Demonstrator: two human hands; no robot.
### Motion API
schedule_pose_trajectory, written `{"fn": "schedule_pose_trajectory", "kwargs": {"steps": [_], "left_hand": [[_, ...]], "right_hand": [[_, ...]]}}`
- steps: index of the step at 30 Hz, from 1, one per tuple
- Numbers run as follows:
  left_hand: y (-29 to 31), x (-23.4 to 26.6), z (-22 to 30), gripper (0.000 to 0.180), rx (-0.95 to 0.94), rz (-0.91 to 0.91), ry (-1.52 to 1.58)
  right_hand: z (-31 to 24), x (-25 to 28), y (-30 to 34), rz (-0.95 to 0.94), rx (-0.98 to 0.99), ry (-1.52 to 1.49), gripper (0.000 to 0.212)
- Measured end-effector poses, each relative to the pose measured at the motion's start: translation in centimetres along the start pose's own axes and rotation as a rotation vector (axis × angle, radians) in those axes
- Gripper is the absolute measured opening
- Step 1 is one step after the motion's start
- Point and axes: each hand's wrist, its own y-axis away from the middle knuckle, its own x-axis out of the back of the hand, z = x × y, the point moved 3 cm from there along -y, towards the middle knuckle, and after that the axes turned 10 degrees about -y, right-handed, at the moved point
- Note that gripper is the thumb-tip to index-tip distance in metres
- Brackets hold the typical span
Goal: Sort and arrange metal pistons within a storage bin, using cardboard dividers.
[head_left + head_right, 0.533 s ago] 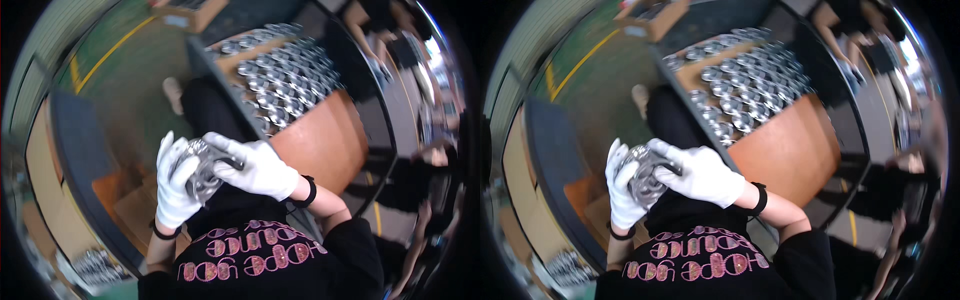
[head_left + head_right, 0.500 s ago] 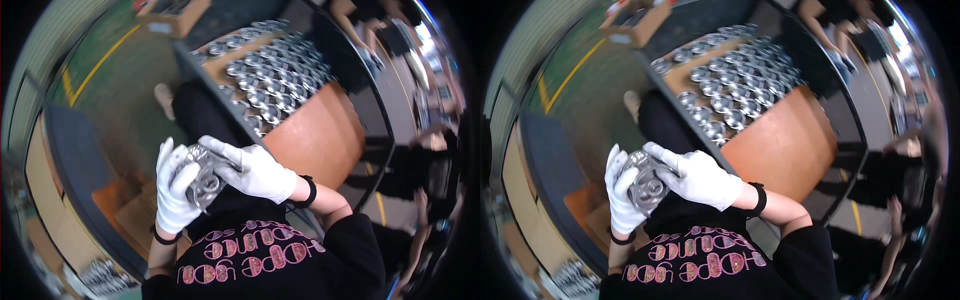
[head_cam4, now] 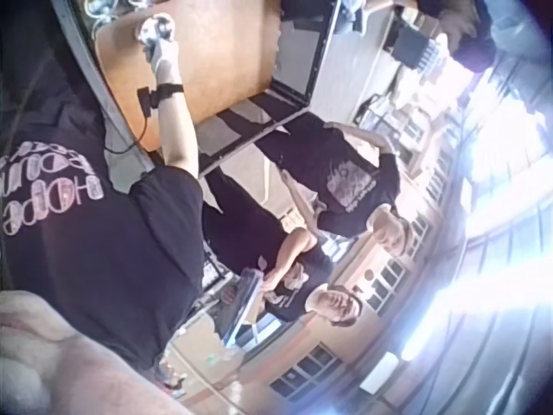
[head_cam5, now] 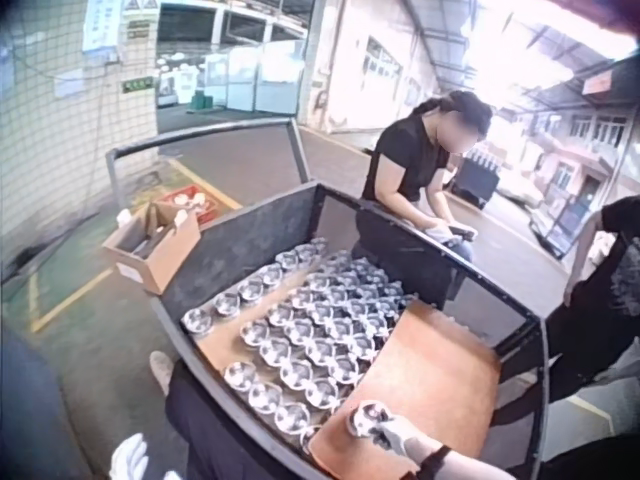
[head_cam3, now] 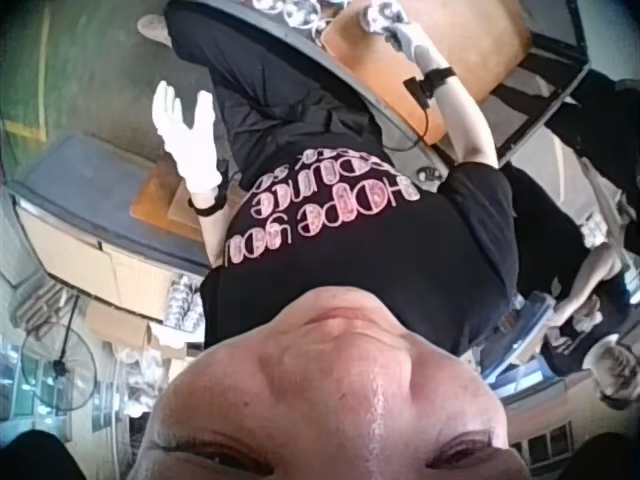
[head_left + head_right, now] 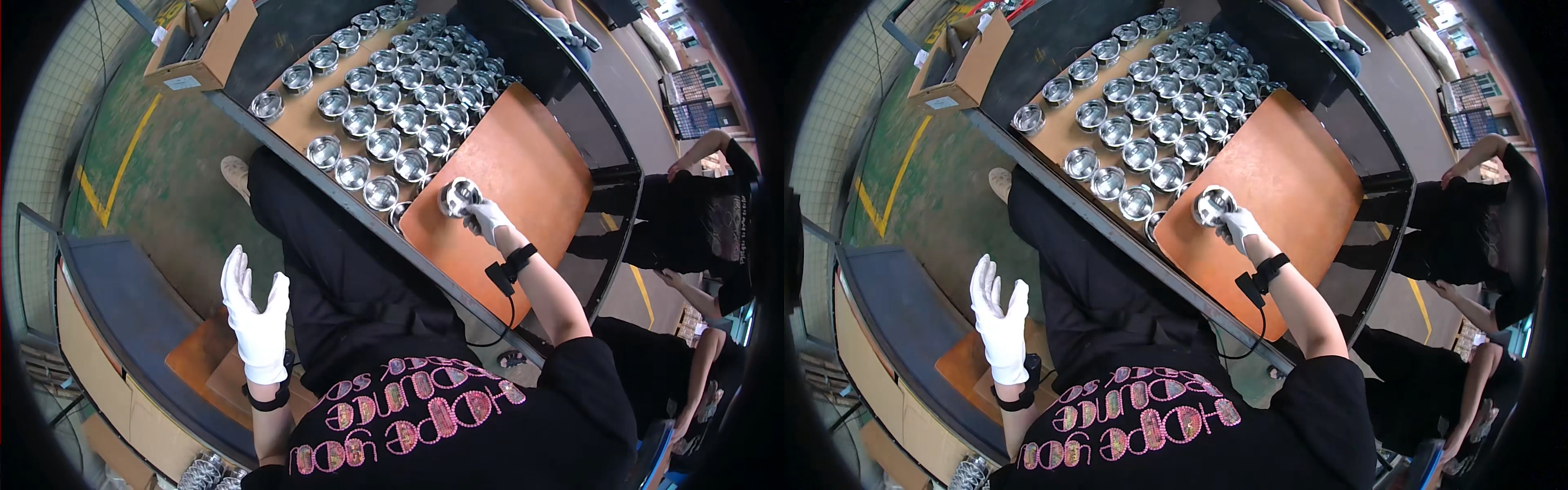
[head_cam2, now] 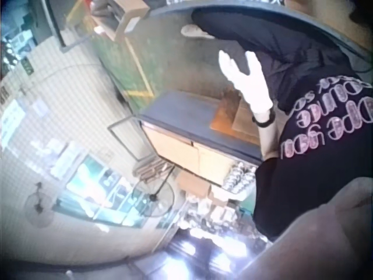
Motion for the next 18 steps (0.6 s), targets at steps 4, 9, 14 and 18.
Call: {"fn": "schedule_pose_trajectory", "kwargs": {"steps": [4, 9, 14, 18], "left_hand": [[-0.3, 0.7, -0.4, 0.061, 0.043, 0.078, -0.097], [-0.7, 0.9, -0.6, 0.059, 0.061, 0.084, -0.132], [-0.5, 1.5, -2.7, 0.057, 0.076, 0.08, -0.183], [0.1, 2.6, -4.7, 0.054, 0.128, 0.089, -0.228]], "right_hand": [[3.2, -1.2, -0.9, -0.055, -0.084, -0.125, 0.011], [5.1, -1.2, -1.8, -0.123, -0.058, -0.222, 0.013], [1.5, -1.4, 1.4, -0.138, -0.155, -0.028, 0.026], [-7.2, -2.8, 7.1, 0.183, 0.655, 1.112, 0.045]]}}
